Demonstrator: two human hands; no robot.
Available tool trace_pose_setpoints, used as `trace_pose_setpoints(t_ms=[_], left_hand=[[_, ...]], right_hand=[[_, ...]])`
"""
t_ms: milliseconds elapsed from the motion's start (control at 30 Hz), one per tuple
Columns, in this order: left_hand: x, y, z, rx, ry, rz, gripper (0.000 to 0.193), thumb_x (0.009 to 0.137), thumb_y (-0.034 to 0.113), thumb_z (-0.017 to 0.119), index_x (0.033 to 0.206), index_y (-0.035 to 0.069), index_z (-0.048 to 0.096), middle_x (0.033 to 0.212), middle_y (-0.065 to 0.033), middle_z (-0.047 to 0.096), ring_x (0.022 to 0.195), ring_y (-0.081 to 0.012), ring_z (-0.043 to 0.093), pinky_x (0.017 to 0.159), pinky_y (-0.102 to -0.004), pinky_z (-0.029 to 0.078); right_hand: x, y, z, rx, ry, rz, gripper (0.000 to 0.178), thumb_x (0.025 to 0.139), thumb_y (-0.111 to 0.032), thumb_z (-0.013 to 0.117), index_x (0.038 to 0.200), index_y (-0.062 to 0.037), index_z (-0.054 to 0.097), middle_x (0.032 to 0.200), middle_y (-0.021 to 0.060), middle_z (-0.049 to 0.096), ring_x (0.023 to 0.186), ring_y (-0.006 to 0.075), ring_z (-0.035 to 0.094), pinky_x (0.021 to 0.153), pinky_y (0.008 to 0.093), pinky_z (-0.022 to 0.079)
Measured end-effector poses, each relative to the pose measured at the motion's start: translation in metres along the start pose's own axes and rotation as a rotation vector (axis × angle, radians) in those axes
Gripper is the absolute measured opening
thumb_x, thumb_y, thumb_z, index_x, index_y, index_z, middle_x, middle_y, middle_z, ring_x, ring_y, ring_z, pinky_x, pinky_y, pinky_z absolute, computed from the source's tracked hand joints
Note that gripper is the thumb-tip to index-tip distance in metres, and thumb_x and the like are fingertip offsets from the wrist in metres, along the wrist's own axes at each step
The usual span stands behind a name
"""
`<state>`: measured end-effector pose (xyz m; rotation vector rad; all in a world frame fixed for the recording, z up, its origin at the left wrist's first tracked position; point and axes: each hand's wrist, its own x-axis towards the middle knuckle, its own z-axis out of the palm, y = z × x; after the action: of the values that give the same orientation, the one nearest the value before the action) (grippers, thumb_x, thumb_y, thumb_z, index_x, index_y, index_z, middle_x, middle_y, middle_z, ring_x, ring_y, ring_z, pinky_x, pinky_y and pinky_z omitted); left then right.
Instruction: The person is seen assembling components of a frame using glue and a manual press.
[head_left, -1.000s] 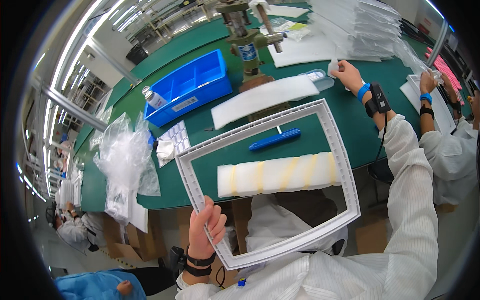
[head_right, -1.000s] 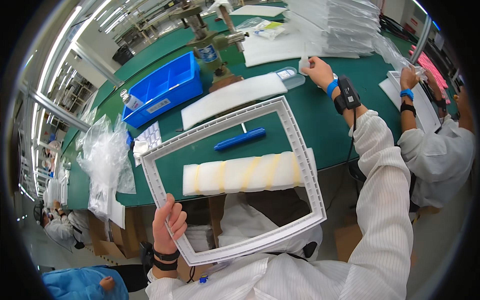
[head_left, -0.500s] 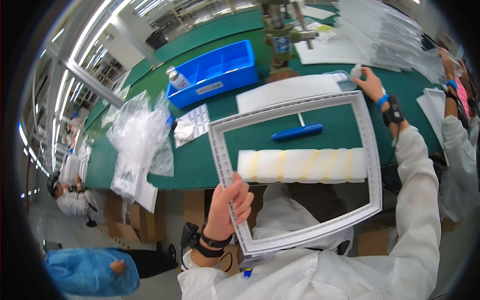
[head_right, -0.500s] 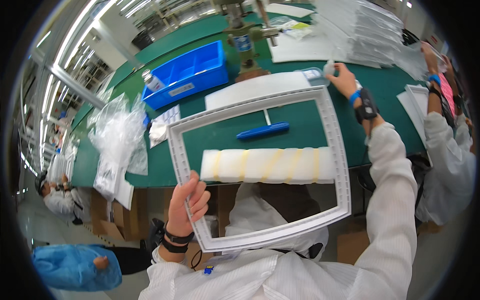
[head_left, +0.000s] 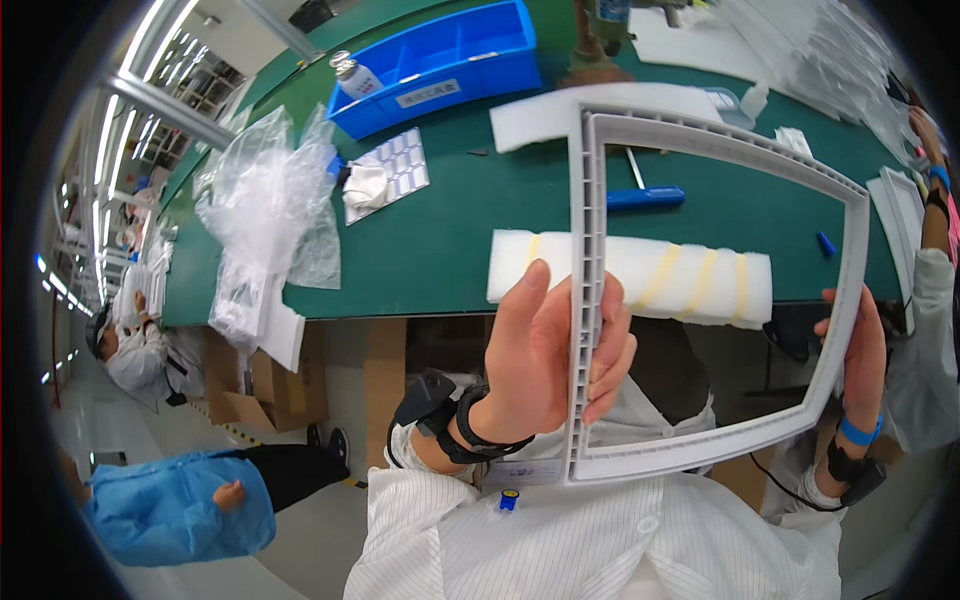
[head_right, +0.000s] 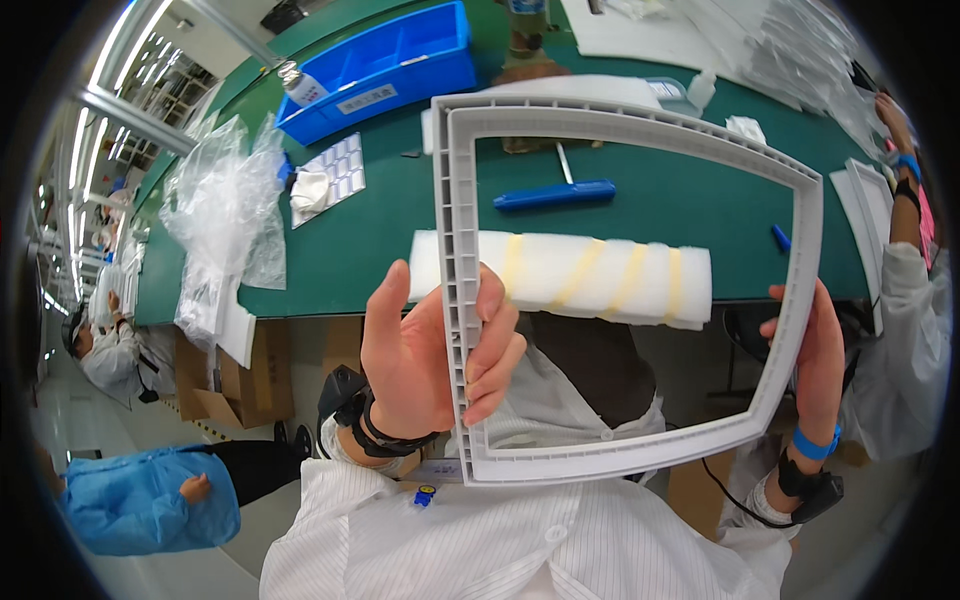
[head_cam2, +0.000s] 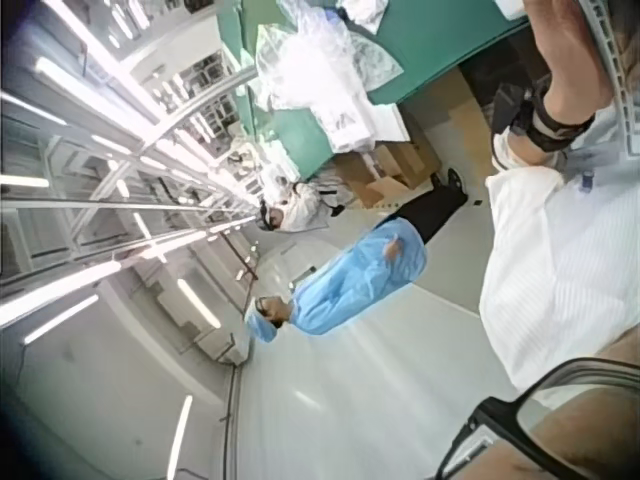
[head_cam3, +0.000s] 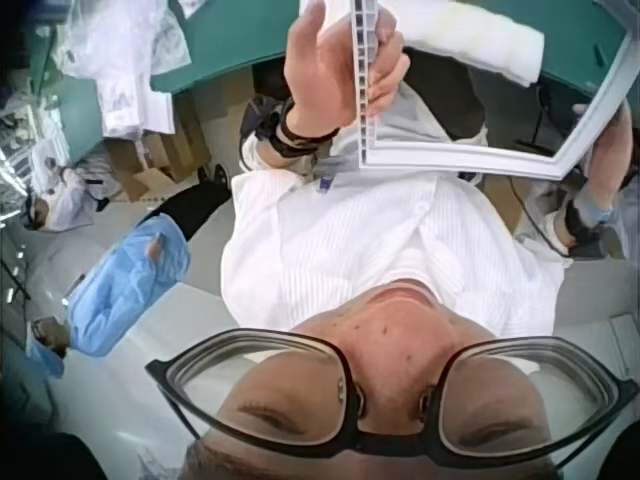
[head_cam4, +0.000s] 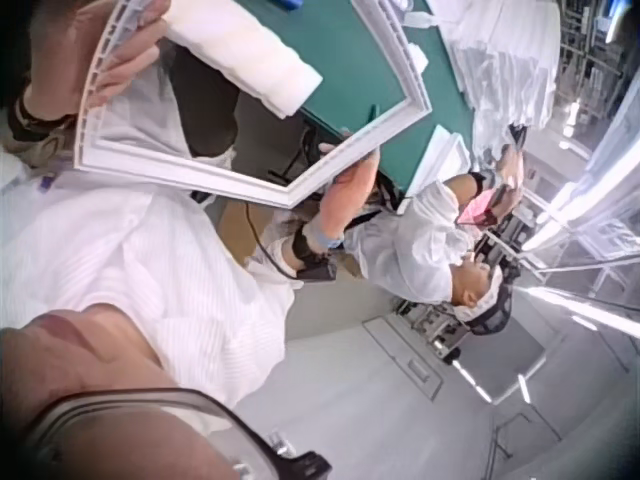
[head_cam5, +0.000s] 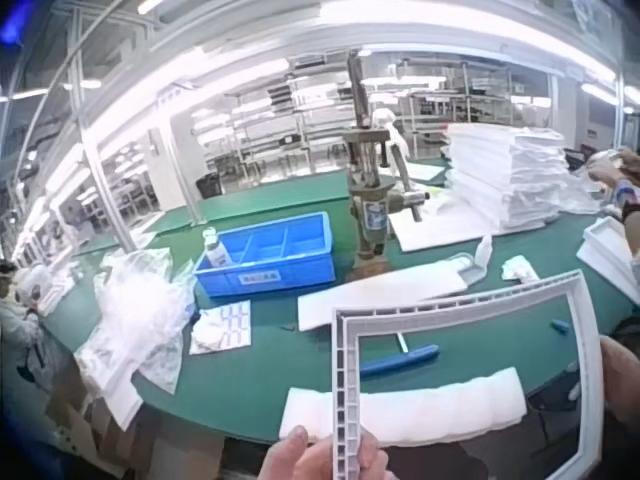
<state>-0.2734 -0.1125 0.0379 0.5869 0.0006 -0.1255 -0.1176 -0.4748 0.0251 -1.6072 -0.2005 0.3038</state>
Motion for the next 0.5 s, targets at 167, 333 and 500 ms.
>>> trace_pose_setpoints(t_ms=[167,333,500], left_hand=[[0.017,-0.017,0.009,-0.125,-0.023,-0.119,0.059,0.097,0.063,0.025,0.094,0.007,0.044,0.062,-0.0049,0.042,0.048,-0.0144,0.042,0.035,-0.0272,0.041],[0.029,-0.028,0.013,-0.309,-0.028,-0.225,0.055,0.097,0.059,0.027,0.095,0.007,0.044,0.063,-0.0060,0.042,0.049,-0.0156,0.043,0.038,-0.0316,0.049],[0.035,-0.037,0.016,-0.357,-0.117,-0.180,0.056,0.099,0.054,0.023,0.105,0.002,0.043,0.069,-0.0094,0.044,0.059,-0.0180,0.048,0.046,-0.0391,0.059]], right_hand=[[-0.048,-0.008,-0.017,0.005,0.258,0.002,0.049,0.106,-0.037,0.036,0.138,-0.0016,0.046,0.109,0.0167,0.065,0.055,0.0108,0.056,0.048,0.0211,0.044],[-0.070,-0.027,-0.047,-0.169,0.154,-0.153,0.048,0.106,-0.038,0.036,0.129,0.0022,0.048,0.099,0.0163,0.065,0.049,0.0093,0.053,0.042,0.0187,0.042],[-0.055,0.002,-0.045,0.027,0.250,0.121,0.039,0.106,-0.035,0.035,0.118,-0.0021,0.053,0.093,0.0156,0.066,0.048,0.0102,0.056,0.040,0.0195,0.044]])
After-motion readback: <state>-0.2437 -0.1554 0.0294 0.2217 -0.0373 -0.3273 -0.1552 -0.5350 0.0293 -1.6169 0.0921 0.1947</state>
